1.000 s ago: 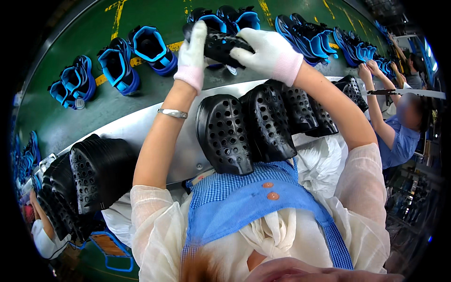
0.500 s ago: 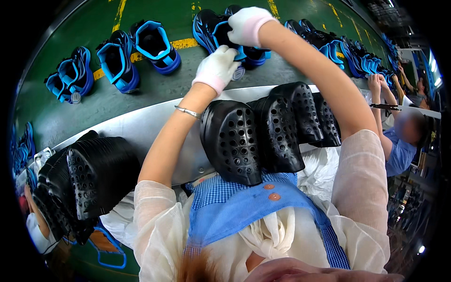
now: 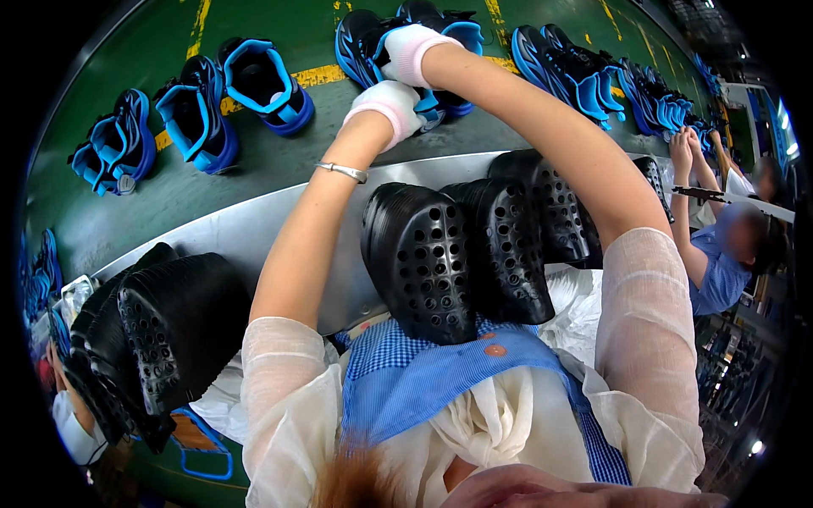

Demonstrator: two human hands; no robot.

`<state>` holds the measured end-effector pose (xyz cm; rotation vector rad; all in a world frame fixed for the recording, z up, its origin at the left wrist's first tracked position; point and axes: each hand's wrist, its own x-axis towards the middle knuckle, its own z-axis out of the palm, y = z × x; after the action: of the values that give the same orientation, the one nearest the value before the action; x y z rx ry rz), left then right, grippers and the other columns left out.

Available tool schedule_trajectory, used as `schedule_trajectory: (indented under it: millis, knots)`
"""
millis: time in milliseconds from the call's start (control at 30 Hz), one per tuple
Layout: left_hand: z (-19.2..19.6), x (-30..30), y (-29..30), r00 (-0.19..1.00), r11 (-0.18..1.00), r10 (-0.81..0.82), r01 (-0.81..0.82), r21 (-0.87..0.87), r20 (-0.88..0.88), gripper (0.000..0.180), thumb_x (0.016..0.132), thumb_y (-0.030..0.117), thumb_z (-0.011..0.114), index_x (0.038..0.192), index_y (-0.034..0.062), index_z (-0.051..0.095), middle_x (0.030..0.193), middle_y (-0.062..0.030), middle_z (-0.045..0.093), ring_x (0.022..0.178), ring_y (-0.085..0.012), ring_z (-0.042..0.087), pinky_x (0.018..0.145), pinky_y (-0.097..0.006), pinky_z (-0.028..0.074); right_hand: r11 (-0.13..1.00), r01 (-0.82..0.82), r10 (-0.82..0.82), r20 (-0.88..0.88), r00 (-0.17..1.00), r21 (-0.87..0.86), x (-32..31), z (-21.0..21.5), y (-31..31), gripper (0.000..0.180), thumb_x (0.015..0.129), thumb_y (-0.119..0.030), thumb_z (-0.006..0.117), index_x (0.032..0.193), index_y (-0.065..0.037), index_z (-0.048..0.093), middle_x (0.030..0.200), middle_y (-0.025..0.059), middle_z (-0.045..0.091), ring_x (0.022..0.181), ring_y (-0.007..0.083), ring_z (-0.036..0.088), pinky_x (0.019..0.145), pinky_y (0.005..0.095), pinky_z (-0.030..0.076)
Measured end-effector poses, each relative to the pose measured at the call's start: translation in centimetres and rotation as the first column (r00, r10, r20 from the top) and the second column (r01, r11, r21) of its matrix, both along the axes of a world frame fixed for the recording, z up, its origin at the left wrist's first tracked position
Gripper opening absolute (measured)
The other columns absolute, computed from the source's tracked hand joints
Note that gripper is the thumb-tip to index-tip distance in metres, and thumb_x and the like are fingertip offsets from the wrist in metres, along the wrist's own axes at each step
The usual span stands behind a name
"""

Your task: The person picks up and turns over black perforated shoe components from a conveyor line, then places a small blue sticker inside a blue and black shoe.

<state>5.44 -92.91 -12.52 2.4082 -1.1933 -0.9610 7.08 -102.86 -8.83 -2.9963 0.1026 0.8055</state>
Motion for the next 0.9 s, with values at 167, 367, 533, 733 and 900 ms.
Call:
schedule_trajectory:
  millis: [167,367,533,733,900]
  knots:
    - [0.0,0.0,-0.4,0.997,0.997,0.070,-0.070,0.013,-0.013,0.042,0.081,0.036,0.060,0.109,0.0057,0.064,0.110,-0.0157,0.063,0.102,-0.0314,0.060,0.088,-0.037,0.049,0.999,0.049,-0.049,0.082,0.995,-0.006,0.5,-1.8,0.1,0.024,0.075,-0.012,0.063,0.096,-0.001,0.069,0.096,0.0207,0.066,0.088,0.0328,0.065,0.077,0.0372,0.054]
    - [0.0,-0.1,-0.6,0.996,1.000,0.009,-0.010,0.015,0.085,0.038,0.081,0.032,0.059,0.108,0.0067,0.064,0.110,-0.0165,0.063,0.100,-0.0325,0.060,0.087,-0.037,0.050,0.995,-0.045,0.049,0.048,0.998,-0.092,-0.1,0.1,0.3,0.028,0.072,-0.007,0.067,0.100,-0.005,0.070,0.099,0.0143,0.068,0.091,0.0283,0.067,0.076,0.0369,0.055]
    - [-0.1,-0.9,0.1,0.994,0.996,0.086,-0.084,-0.040,0.068,0.035,0.080,0.027,0.058,0.106,0.0050,0.065,0.110,-0.0174,0.063,0.100,-0.0326,0.060,0.087,-0.038,0.050,0.928,-0.247,0.251,-0.020,0.968,-0.280,-1.3,2.7,1.7,0.021,0.078,-0.011,0.061,0.097,-0.006,0.070,0.100,0.0122,0.068,0.091,0.0284,0.067,0.077,0.0381,0.054]
    - [-0.3,-1.0,-0.4,0.993,0.997,0.075,-0.072,-0.035,0.094,0.032,0.077,0.020,0.056,0.104,0.0052,0.066,0.109,-0.0188,0.063,0.100,-0.0337,0.061,0.086,-0.038,0.050,0.955,-0.194,0.208,0.040,0.977,-0.226,-0.9,1.5,0.7,0.029,0.073,-0.008,0.068,0.102,-0.007,0.069,0.104,0.0101,0.068,0.097,0.0268,0.066,0.079,0.0366,0.053]
    - [0.1,-1.2,-1.3,0.989,0.992,0.101,-0.109,0.068,0.113,0.034,0.076,0.023,0.057,0.103,0.0044,0.066,0.107,-0.0199,0.063,0.099,-0.0338,0.062,0.083,-0.038,0.051,0.975,-0.185,0.189,0.024,0.982,-0.122,-2.8,3.3,0.1,0.025,0.080,-0.014,0.058,0.102,-0.008,0.068,0.108,0.0142,0.066,0.098,0.0302,0.064,0.082,0.0400,0.052]
